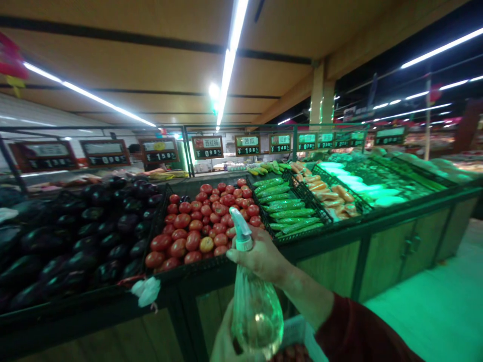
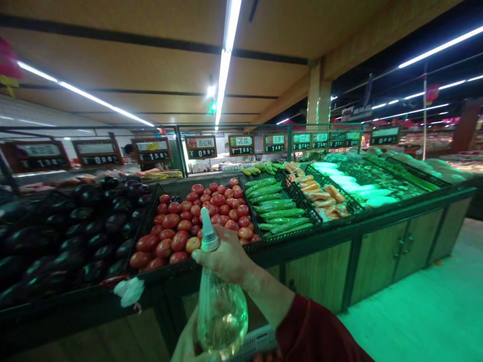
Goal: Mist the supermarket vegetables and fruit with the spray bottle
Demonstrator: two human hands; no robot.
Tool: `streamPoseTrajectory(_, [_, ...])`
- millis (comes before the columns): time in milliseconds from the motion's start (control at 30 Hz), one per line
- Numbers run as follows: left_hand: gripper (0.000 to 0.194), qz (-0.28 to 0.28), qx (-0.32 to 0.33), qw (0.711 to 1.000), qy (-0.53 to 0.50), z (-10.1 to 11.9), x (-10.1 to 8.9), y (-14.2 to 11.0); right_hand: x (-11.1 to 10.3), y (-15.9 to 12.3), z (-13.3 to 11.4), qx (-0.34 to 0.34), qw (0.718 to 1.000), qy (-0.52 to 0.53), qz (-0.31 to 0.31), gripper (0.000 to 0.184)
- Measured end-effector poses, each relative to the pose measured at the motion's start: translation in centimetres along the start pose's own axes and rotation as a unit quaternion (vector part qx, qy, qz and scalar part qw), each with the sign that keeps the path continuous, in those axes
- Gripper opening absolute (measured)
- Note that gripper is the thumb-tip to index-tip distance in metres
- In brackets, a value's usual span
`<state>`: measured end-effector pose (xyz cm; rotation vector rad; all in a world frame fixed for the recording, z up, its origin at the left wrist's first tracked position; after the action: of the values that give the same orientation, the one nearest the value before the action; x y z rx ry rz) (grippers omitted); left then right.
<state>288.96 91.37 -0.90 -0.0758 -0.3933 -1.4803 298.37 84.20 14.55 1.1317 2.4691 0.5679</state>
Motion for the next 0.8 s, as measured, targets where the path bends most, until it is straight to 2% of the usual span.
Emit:
streamPoseTrajectory(67, [0.106,-0.021,-0.006,1.0,-0.02,0.0,0.7,0.8,-1.1,-0.1,-0.2,-0.002,1.0,-0.011,0.018,0.025])
streamPoseTrajectory(333, [0.125,-0.077,-0.041,0.995,-0.056,1.0,4.2,3.0,-5.5,-1.5,-1.0,-0.012,0.994,-0.05,0.099,0.019])
streamPoseTrajectory(467, [0.11,-0.133,-0.049,0.986,-0.083,0.9,5.9,3.7,-7.4,-2.4,-1.1,0.005,0.989,-0.066,0.135,0.026])
streamPoseTrajectory(567, [0.107,-0.167,-0.065,0.978,-0.109,-0.1,6.8,4.3,-8.7,-3.3,-1.2,0.013,0.982,-0.085,0.169,0.035])
streamPoseTrajectory(800, [0.093,-0.243,-0.083,0.959,-0.123,-2.1,8.6,5.0,-10.8,-5.2,-1.7,0.027,0.965,-0.136,0.221,0.026])
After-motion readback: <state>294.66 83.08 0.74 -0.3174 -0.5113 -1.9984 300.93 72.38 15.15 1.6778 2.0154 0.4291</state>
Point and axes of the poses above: each hand's wrist, its own y-axis towards the middle knuckle, its own x-axis out of the palm, z = x × y, the point moved 4 cm from there along y, towards the middle knuckle, and after that the axes turned 1 degree about -z, right-handed, at the moved point
